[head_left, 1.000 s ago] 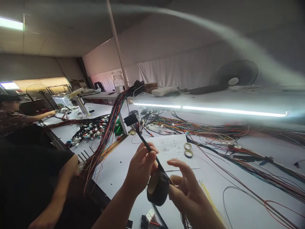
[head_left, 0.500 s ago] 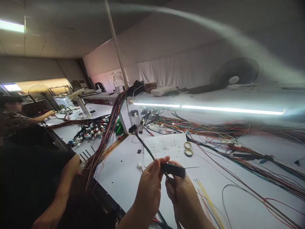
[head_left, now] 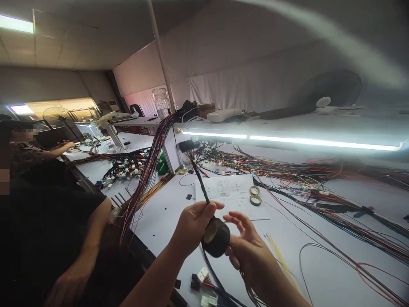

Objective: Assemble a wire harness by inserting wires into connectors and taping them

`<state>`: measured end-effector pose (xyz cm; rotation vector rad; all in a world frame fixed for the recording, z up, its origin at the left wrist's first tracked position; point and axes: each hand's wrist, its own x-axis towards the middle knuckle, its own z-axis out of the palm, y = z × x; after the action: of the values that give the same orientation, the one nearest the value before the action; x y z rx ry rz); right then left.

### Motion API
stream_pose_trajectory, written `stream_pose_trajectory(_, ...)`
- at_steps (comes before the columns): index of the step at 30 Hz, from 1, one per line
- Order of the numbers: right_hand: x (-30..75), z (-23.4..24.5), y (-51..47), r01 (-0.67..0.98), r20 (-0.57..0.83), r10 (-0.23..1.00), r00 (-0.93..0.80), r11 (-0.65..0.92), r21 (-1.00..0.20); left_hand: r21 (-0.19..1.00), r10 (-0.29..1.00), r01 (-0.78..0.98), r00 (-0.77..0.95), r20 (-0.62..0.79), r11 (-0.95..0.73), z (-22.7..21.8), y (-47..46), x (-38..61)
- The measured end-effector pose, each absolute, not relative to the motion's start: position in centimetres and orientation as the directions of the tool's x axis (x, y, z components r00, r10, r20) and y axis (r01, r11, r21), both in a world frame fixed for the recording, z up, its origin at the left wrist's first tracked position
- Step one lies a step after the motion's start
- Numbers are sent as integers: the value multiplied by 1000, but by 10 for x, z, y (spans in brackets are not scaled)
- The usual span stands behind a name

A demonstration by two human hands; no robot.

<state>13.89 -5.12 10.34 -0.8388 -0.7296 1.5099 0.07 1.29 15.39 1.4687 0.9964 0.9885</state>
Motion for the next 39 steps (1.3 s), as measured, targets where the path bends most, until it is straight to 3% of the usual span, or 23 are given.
stream_pose_trajectory(2, 136, 107, -54, -243, 125, 990, 65, 137, -960, 994, 962, 32, 257, 94, -106, 150, 11, 7)
stream_pose_trajectory(4, 134, 110, -55, -2, 301, 947, 109, 303, -953, 996, 970, -14, 227, 92, -91, 145, 9, 12)
stream_pose_trajectory(6, 135, 113, -53, 20, 330, 915, 233, 335, -942, 995, 976, -99, 213, 54, -34, 140, 8, 14)
stream_pose_trajectory(7, 136, 113, -52, -53, 254, 922, 294, 280, -958, 986, 977, -166, 209, 36, 0, 139, 8, 14)
stream_pose_trajectory(9, 142, 113, -50, -288, -90, 968, 234, -19, -957, 946, 975, -318, 222, 12, 61, 137, 7, 14)
stream_pose_trajectory(11, 148, 110, -48, -391, -432, 900, -51, -416, -821, 894, 966, -430, 260, -5, 121, 138, 6, 15)
stream_pose_trajectory(12, 149, 107, -47, -372, -527, 821, -219, -569, -733, 876, 959, -459, 283, -16, 150, 139, 7, 16)
stream_pose_trajectory(14, 151, 100, -46, -308, -571, 681, -459, -724, -617, 861, 945, -471, 325, -33, 192, 140, 8, 18)
stream_pose_trajectory(16, 151, 93, -45, -315, -553, 628, -548, -767, -559, 867, 933, -451, 358, -40, 210, 141, 10, 20)
stream_pose_trajectory(21, 156, 80, -43, -371, -599, 599, -531, -800, -471, 905, 888, -378, 460, 1, 195, 132, 6, 17)
stream_pose_trajectory(24, 156, 79, -43, -378, -607, 591, -531, -807, -455, 982, 865, -176, 501, 29, 69, 125, 0, 13)
stream_pose_trajectory(27, 152, 84, -45, -323, -588, 635, -500, -767, -554, 1000, 840, 6, 542, 17, -24, 125, -2, 9)
stream_pose_trajectory(32, 151, 83, -59, -272, -377, 896, -235, -433, -859, 999, 896, 7, 443, 45, -54, 136, 8, 2)
stream_pose_trajectory(35, 159, 53, -80, 94, -149, 976, -157, -135, -986, 996, 935, -82, 356, 12, 19, 138, 14, -4)
stream_pose_trajectory(37, 170, 29, -94, 369, -45, 983, -180, 25, -929, 997, 938, -76, 346, 2, 26, 139, 13, -8)
stream_pose_trajectory(39, 182, 15, -102, 515, -54, 976, -210, 64, -855, 998, 930, 22, 365, 50, -62, 141, 9, -9)
